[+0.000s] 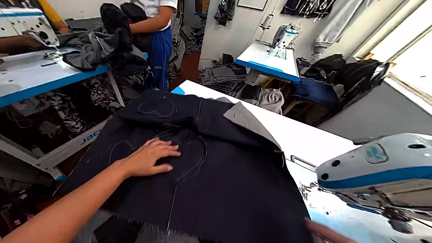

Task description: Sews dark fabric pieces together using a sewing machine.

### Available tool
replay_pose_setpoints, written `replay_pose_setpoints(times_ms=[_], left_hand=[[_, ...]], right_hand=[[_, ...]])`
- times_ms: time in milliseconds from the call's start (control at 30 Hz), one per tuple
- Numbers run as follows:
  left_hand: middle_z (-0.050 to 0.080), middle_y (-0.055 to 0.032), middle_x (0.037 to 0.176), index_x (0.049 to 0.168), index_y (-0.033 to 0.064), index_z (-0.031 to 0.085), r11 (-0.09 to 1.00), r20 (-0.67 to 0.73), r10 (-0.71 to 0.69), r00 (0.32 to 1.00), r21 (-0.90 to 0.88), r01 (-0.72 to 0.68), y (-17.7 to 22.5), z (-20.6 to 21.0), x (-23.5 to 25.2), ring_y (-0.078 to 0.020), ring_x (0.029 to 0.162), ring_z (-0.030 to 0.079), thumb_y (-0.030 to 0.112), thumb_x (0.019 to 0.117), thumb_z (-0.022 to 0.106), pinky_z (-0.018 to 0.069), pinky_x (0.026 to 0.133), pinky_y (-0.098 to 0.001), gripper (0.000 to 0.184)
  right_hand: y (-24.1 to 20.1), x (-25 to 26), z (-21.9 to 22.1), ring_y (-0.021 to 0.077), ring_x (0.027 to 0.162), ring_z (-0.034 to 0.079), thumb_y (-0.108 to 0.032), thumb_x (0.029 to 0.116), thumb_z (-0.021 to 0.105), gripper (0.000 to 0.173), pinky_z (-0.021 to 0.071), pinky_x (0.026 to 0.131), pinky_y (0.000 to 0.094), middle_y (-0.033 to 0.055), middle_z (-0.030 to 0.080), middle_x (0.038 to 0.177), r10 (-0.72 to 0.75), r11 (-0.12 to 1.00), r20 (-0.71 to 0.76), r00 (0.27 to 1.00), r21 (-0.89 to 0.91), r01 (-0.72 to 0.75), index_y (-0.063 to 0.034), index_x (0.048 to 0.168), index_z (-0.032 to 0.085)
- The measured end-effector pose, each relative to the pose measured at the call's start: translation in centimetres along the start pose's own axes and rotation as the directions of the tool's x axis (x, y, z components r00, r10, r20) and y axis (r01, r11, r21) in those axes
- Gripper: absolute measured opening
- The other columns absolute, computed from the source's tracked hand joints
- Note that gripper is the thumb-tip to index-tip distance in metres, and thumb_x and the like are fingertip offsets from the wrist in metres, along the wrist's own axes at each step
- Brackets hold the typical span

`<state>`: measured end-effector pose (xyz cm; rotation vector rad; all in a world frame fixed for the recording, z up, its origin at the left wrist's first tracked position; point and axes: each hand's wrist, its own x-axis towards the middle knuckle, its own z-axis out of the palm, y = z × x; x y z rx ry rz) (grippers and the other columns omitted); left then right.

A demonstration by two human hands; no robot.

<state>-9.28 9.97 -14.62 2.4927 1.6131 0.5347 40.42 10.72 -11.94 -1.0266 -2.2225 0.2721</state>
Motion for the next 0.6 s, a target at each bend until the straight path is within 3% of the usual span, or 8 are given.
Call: replay_pose_setpoints(times_ms=[100,200,267,300,367,467,533,600], left_hand=[[0.074,0.0007,0.122,0.114,0.0147,0.077,0.998,-0.309,0.007,0.951,0.055,0.011,0.7,-2.0,-6.1,-0.0186,0.126,0.063,0.033,0.102,0.055,0.048,0.11,-0.0437,0.032],[0.066,-0.0221,0.131,0.128,-0.0028,0.066,0.835,-0.618,-0.474,0.627,-0.091,0.542,-0.3,-4.9,-11.3,-0.0409,0.128,0.058,0.026,0.1019,0.059,0.0424,0.11,-0.0594,0.039],[0.051,-0.028,0.146,0.148,-0.0012,0.046,0.46,-0.378,-0.879,0.292,-0.504,0.732,-2.3,-5.2,-14.9,-0.047,0.139,0.044,0.035,0.1041,0.058,0.0306,0.113,-0.0683,0.059],[0.054,-0.0256,0.143,0.147,0.0008,0.047,0.256,-0.184,-0.967,0.178,-0.645,0.72,-2.8,-4.7,-16.3,-0.0418,0.135,0.049,0.039,0.1054,0.055,0.0357,0.111,-0.0653,0.057],[0.068,-0.0177,0.114,0.13,0.0,0.059,0.054,0.066,-0.986,0.153,-0.743,0.667,-2.5,-3.8,-17.9,-0.0263,0.104,0.067,0.04,0.1075,0.049,0.0546,0.091,-0.0495,0.047],[0.069,-0.0142,0.097,0.115,-0.0047,0.064,0.178,-0.15,-0.984,0.097,-0.775,0.607,-0.6,-4.7,-19.8,-0.0188,0.086,0.066,0.028,0.1055,0.056,0.0558,0.083,-0.0449,0.035],[0.066,-0.0198,0.109,0.119,-0.0099,0.061,0.334,-0.428,-0.904,0.003,-0.701,0.63,1.0,-8.0,-20.8,-0.0196,0.097,0.063,0.028,0.1036,0.06,0.0515,0.092,-0.047,0.041],[0.058,-0.0313,0.125,0.129,-0.0197,0.049,0.422,-0.591,-0.806,-0.029,-0.608,0.672,5.3,-13.7,-19.0,-0.0233,0.113,0.059,0.014,0.1065,0.051,0.0461,0.104,-0.0397,0.041]], right_hand=[[-0.5,6.9,2.0,0.048,0.117,0.063,-0.029,0.0993,0.062,0.055,0.0504,0.098,0.0593,0.0348,0.061,0.131,0.029,0.993,0.01,1.0,-0.116,-0.028,0.0127,0.135,0.056],[1.6,13.2,6.8,0.0601,0.121,0.055,-0.036,0.0875,0.073,0.085,0.0432,0.099,0.0729,0.0409,0.053,0.135,0.09,0.98,0.068,0.994,-0.186,-0.076,0.013,0.147,0.039],[1.0,15.4,8.9,0.0572,0.1,0.065,-0.012,0.09,0.075,0.062,0.0476,0.085,0.0743,0.0363,0.066,0.113,0.16,0.975,0.155,0.975,-0.177,-0.132,0.0088,0.142,0.048],[0.0,16.0,9.4,0.0554,0.092,0.067,-0.004,0.0923,0.07,0.043,0.0476,0.079,0.074,0.0337,0.069,0.101,0.168,0.975,0.162,0.972,-0.17,-0.141,0.0057,0.133,0.059],[-1.6,15.9,9.7,0.0514,0.082,0.069,0.0,0.0955,0.059,0.024,0.048,0.07,0.071,0.0293,0.07,0.088,0.078,0.989,0.104,0.992,-0.131,-0.064,0.0042,0.118,0.068],[-3.3,13.8,9.3,0.0277,0.076,0.071,-0.014,0.0923,0.046,0.033,0.0523,0.063,0.0504,0.0151,0.071,0.084,-0.102,0.995,-0.022,0.995,0.002,0.102,0.0006,0.111,0.07],[-5.3,11.7,8.1,0.0028,0.08,0.068,-0.017,0.0923,0.046,0.031,0.0556,0.07,0.0263,-0.0004,0.072,0.086,-0.119,0.97,-0.037,0.992,0.207,0.124,-0.006,0.106,0.071],[-8.0,9.2,6.2,-0.0087,0.087,0.065,-0.017,0.0994,0.05,0.023,0.0556,0.079,0.0142,-0.0076,0.071,0.091,-0.151,0.856,0.049,0.987,0.506,0.106,-0.0071,0.105,0.07]])
